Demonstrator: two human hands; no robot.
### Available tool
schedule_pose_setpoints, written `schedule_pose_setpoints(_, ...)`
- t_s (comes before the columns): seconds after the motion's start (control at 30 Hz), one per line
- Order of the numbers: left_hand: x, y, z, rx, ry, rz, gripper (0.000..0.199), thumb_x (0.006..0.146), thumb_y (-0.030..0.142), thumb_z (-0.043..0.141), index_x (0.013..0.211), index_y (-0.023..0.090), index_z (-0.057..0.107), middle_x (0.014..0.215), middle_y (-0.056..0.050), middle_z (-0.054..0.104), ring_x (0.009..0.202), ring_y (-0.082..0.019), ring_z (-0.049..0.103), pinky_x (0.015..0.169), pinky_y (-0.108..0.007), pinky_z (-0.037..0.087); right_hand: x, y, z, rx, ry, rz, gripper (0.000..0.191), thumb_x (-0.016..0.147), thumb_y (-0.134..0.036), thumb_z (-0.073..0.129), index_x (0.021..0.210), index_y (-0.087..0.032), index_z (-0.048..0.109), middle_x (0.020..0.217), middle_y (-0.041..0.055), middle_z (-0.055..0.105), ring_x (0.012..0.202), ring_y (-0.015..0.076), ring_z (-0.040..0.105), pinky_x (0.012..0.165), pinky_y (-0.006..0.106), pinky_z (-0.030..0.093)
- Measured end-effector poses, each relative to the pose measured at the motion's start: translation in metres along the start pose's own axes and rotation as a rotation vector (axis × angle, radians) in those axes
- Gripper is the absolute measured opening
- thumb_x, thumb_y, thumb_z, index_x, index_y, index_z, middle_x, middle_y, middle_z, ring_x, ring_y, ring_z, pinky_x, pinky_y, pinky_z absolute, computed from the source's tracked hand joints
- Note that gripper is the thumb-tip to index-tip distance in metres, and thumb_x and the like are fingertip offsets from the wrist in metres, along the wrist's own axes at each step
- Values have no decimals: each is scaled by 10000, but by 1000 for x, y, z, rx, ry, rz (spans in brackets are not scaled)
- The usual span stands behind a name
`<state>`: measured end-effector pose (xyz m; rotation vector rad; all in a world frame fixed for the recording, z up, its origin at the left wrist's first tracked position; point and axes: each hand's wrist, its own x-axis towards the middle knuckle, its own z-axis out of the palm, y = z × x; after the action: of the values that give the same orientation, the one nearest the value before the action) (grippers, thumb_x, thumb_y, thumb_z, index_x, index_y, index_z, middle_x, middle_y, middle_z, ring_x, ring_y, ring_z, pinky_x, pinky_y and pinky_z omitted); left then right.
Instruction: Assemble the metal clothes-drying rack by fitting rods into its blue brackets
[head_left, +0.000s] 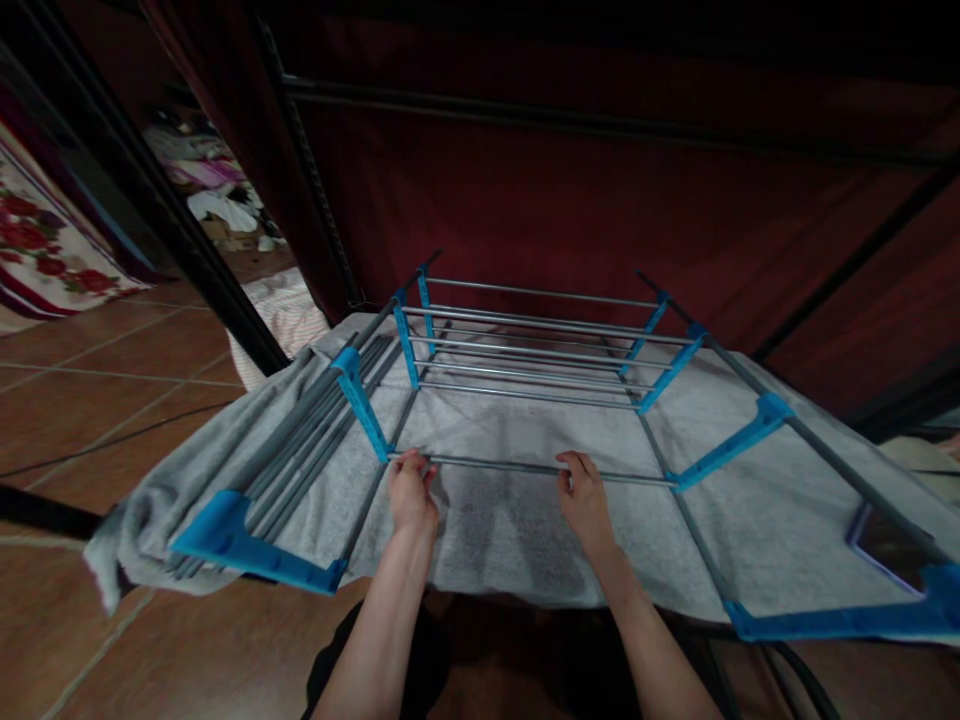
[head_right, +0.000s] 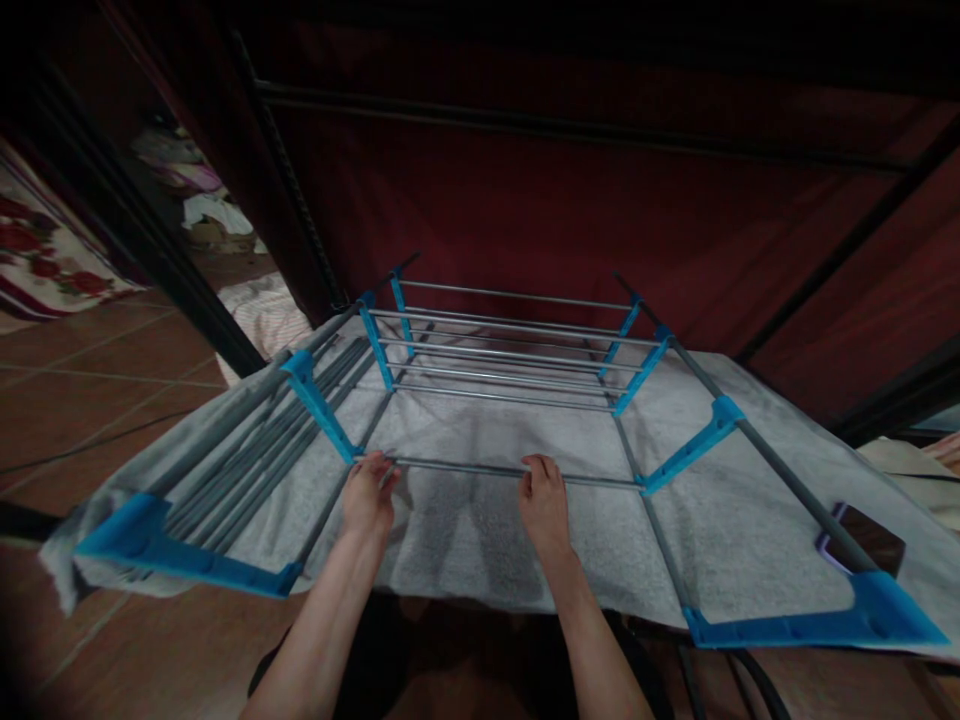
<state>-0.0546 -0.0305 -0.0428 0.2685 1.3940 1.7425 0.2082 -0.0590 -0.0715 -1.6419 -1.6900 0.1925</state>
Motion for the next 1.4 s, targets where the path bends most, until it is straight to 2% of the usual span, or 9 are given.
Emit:
schedule_pose_setpoints(0.2, -9, 6, 5, 134, -270, -88, 161, 698, 230, 617, 836, 148, 623, 850, -85, 657, 740, -154, 641, 705, -302, 520, 0, -7, 24, -282, -202, -92, 309, 918, -146, 432, 1132, -207, 646, 1108, 98, 679, 1044, 271, 590, 979, 431, 385)
schedule_pose_setpoints(0.37, -9, 7, 10, 325, -380, 43, 138, 732, 292, 624, 814, 186, 660, 856, -81, 667, 850, -205, 636, 781, -331, 486, 4, -17, 32, -333, -283, -146, 256, 958, -241, 488, 1167, -231, 636, 1100, 90, 677, 1024, 264, 596, 929, 405, 387)
schedule_pose_setpoints(0.43, -8, 6, 11, 462, -401, 180, 84, 736, 251, 641, 804, 207, 663, 908, -84, 659, 967, -233, 607, 871, -349, 455, 6, -21, 33, -324, -289, -151, 246, 966, -267, 489, 1163, -240, 634, 1104, 85, 670, 1009, 259, 600, 907, 393, 391)
schedule_pose_setpoints(0.57, -1, 1, 10, 1179, -569, 634, 169, 848, 215, 530, 948, 200, 666, 1054, -144, 649, 1082, -281, 574, 993, -424, 372, 9, -23, 33, -287, -291, -145, 214, 977, -272, 474, 1097, -243, 649, 1084, 75, 673, 986, 252, 607, 875, 376, 397)
schedule_pose_setpoints(0.63, 3, -2, 9, 1362, -672, 704, 181, 854, 217, 532, 960, 201, 678, 1037, -144, 662, 1068, -286, 580, 1013, -436, 348, 11, -21, 32, -256, -300, -146, 211, 981, -264, 462, 1071, -240, 651, 1073, 72, 678, 986, 246, 609, 869, 369, 398)
schedule_pose_setpoints(0.9, 15, -15, 17, 1391, -903, 749, 140, 850, 289, 603, 919, 234, 711, 1014, -123, 689, 1040, -275, 603, 977, -398, 374, 11, -20, 33, -284, -325, -158, 213, 991, -296, 463, 1065, -236, 653, 1047, 63, 687, 978, 241, 604, 886, 372, 388)
schedule_pose_setpoints(1.07, 19, -20, 22, 1365, -1018, 810, 170, 882, 328, 573, 944, 249, 710, 987, -114, 712, 990, -266, 645, 925, -380, 411, 14, -23, 27, -310, -339, -216, 219, 1002, -304, 460, 1096, -215, 636, 1049, 59, 685, 986, 227, 594, 901, 355, 389)
schedule_pose_setpoints(1.23, 30, -24, 26, 1363, -1060, 851, 145, 854, 326, 601, 933, 261, 704, 972, -118, 727, 936, -279, 673, 883, -384, 442, 20, -26, 22, -386, -405, -277, 172, 996, -286, 490, 1070, -191, 611, 1007, 56, 680, 975, 210, 608, 883, 329, 395)
schedule_pose_setpoints(1.4, 41, -32, 28, 1427, -1033, 903, 147, 818, 363, 641, 927, 284, 701, 956, -94, 732, 903, -284, 680, 862, -378, 467, 25, -21, 26, -429, -414, -323, 192, 1003, -313, 475, 1055, -212, 629, 995, 51, 682, 968, 207, 615, 885, 330, 400)
